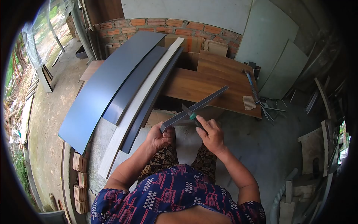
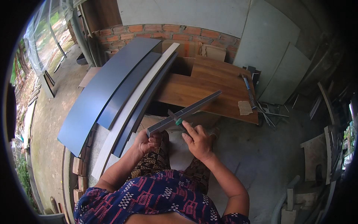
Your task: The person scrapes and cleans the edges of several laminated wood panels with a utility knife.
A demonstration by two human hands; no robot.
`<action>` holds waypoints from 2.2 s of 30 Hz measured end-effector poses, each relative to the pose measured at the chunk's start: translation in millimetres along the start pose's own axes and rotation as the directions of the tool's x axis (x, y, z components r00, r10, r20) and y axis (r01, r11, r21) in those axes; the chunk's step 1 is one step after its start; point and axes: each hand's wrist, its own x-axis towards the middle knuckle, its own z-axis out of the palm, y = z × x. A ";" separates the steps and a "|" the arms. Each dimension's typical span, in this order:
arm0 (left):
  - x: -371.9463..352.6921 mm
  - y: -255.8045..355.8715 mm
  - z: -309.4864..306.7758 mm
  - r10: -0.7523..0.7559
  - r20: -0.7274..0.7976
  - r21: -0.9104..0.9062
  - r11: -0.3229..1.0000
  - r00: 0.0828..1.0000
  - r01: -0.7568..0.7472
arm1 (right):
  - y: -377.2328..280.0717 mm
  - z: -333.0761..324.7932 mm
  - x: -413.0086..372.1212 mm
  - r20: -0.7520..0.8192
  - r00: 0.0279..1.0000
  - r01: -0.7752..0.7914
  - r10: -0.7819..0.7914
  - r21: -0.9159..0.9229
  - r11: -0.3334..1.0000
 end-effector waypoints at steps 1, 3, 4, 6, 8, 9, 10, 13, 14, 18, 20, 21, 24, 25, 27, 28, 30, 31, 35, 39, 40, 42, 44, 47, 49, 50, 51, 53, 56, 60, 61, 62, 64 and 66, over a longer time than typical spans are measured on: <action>0.1 0.0 0.0 -0.003 -0.002 0.002 1.000 1.000 0.003 | 3.3 -1.2 0.7 -0.012 1.000 -0.024 0.024 -0.006 1.000; 0.7 1.4 -0.1 -0.022 0.001 -0.009 1.000 1.000 0.022 | 1.1 -3.6 -1.7 -0.007 1.000 -0.008 0.008 0.001 1.000; 0.9 2.1 -0.9 -0.040 0.005 -0.022 0.999 0.999 0.040 | -3.5 -3.7 -3.6 -0.003 1.000 0.015 -0.015 0.013 1.000; 1.3 1.9 0.0 -0.061 0.003 -0.036 0.997 0.998 0.061 | -6.4 -0.6 -7.6 -0.013 0.997 0.078 -0.078 0.009 0.997; -1.9 0.2 5.4 -0.060 -0.009 -0.041 0.997 0.998 0.060 | 0.8 2.1 -8.1 -0.022 0.996 0.082 -0.082 0.011 0.997; -2.6 -0.4 6.6 -0.052 -0.011 -0.039 0.998 0.999 0.052 | 4.1 3.6 -8.4 -0.025 0.996 0.085 -0.085 0.014 0.996; -2.8 -0.7 7.4 -0.043 -0.013 -0.039 0.998 0.999 0.042 | 8.5 3.0 -7.2 -0.035 0.997 0.074 -0.075 -0.015 0.997; -4.2 -2.3 11.3 -0.025 -0.016 -0.049 0.999 1.000 0.024 | 29.1 -2.7 -0.8 -0.066 0.997 0.023 -0.028 -0.074 0.997; -3.7 -2.7 11.9 -0.022 -0.016 -0.054 0.998 1.000 0.021 | 39.2 -1.8 0.1 -0.079 0.997 -0.006 0.000 -0.073 0.997; -3.1 -0.2 5.9 -0.007 0.003 -0.032 0.999 1.000 0.007 | 78.4 -2.9 5.3 -0.121 0.987 -0.121 0.108 -0.100 0.988; -2.0 1.3 1.3 0.005 -0.006 -0.018 1.000 1.000 -0.005 | 101.2 -1.3 9.1 -0.172 0.976 -0.151 0.131 -0.103 0.983; -1.4 2.1 -1.6 0.006 -0.001 -0.016 1.000 1.000 -0.006 | 112.8 -1.4 10.7 -0.174 0.972 -0.181 0.159 -0.117 0.976; -0.1 2.9 -5.3 0.005 0.006 -0.015 1.000 1.000 -0.005 | 143.4 -3.7 17.1 -0.197 0.953 -0.264 0.231 -0.157 0.952; -0.7 2.0 -3.3 0.001 0.003 -0.017 1.000 1.000 -0.001 | 155.6 -3.7 18.6 -0.203 0.946 -0.286 0.251 -0.171 0.943; -3.1 -0.6 -1.2 0.003 -0.001 -0.029 1.000 1.000 -0.003 | 174.3 -5.1 24.6 -0.219 0.932 -0.334 0.290 -0.198 0.922; -2.0 -1.6 0.7 -0.001 0.000 -0.030 1.000 1.000 0.001 | 181.0 -10.5 31.9 -0.228 0.895 -0.434 0.384 -0.238 0.869; -2.4 -3.6 0.2 -0.005 -0.007 -0.032 0.999 1.000 0.005 | 192.8 -13.7 36.7 -0.238 0.863 -0.495 0.446 -0.219 0.841; -2.7 -3.4 -0.1 -0.007 -0.013 -0.028 1.000 1.000 0.007 | 197.3 -14.5 35.6 -0.242 0.845 -0.525 0.477 -0.209 0.825; -2.7 -3.3 3.2 -0.003 -0.013 -0.018 1.000 1.000 0.003 | 185.8 -2.6 33.4 -0.302 0.861 -0.435 0.410 -0.018 0.900; -2.3 -1.4 -2.7 0.006 -0.023 0.006 1.000 1.000 -0.006 | 93.1 -16.0 25.4 -0.134 0.940 -0.307 0.315 0.076 0.949; -2.2 -0.8 -3.4 0.009 -0.035 0.013 1.000 0.999 -0.009 | 68.1 -18.7 22.1 -0.089 0.962 -0.249 0.257 0.089 0.964; -1.6 -0.5 -2.5 0.008 -0.065 0.005 1.000 0.998 -0.008 | 25.8 -16.8 13.9 -0.044 0.995 -0.081 0.087 0.130 0.988; -1.9 -1.5 0.3 0.003 -0.100 -0.026 1.000 0.995 -0.005 | -7.8 -11.0 4.3 -0.024 0.996 0.092 -0.089 0.145 0.985; -2.6 -3.0 4.1 0.097 -0.276 0.048 0.995 0.956 -0.087 | -29.1 -2.3 -6.9 0.018 0.978 0.204 -0.208 0.118 0.972; -2.0 -2.0 0.0 0.102 -0.257 0.064 0.994 0.961 -0.089 | -30.1 1.4 -8.8 0.019 0.975 0.218 -0.221 0.107 0.970; -1.9 -1.5 -1.8 0.104 -0.247 0.071 0.993 0.963 -0.089 | -25.9 3.3 -10.0 0.010 0.978 0.204 -0.206 0.102 0.974; -2.0 -1.2 -1.9 0.069 -0.193 0.045 0.997 0.979 -0.061 | -20.5 4.7 -11.0 0.002 0.982 0.190 -0.191 0.095 0.977; -1.5 -1.6 -2.5 -0.006 -0.084 -0.006 1.000 0.996 0.005 | -5.4 3.8 -10.2 -0.016 0.992 0.129 -0.128 0.075 0.989; -1.9 -1.5 -2.4 0.000 -0.100 -0.026 1.000 0.995 -0.002 | 27.5 2.6 -9.1 -0.047 0.999 0.014 -0.012 0.039 0.999; -2.4 -2.7 -0.9 0.001 -0.105 -0.028 1.000 0.994 -0.004 | 81.0 0.1 -3.8 -0.107 0.986 -0.132 0.129 -0.023 0.991; -2.5 -2.6 -1.3 0.001 -0.103 -0.030 1.000 0.995 -0.004 | 95.6 0.8 -1.7 -0.147 0.979 -0.147 0.140 -0.042 0.988; -2.6 -2.5 -1.5 0.001 -0.100 -0.033 0.999 0.995 -0.005 | 110.2 2.2 0.6 -0.187 0.971 -0.163 0.150 -0.060 0.985; -3.0 -2.4 -1.3 -0.002 -0.093 -0.024 1.000 0.996 0.000 | 133.3 -0.3 6.0 -0.221 0.951 -0.240 0.217 -0.086 0.967; -3.3 -3.2 -1.4 -0.002 -0.090 -0.029 1.000 0.996 0.000 | 152.1 -5.1 9.1 -0.209 0.920 -0.358 0.331 -0.109 0.927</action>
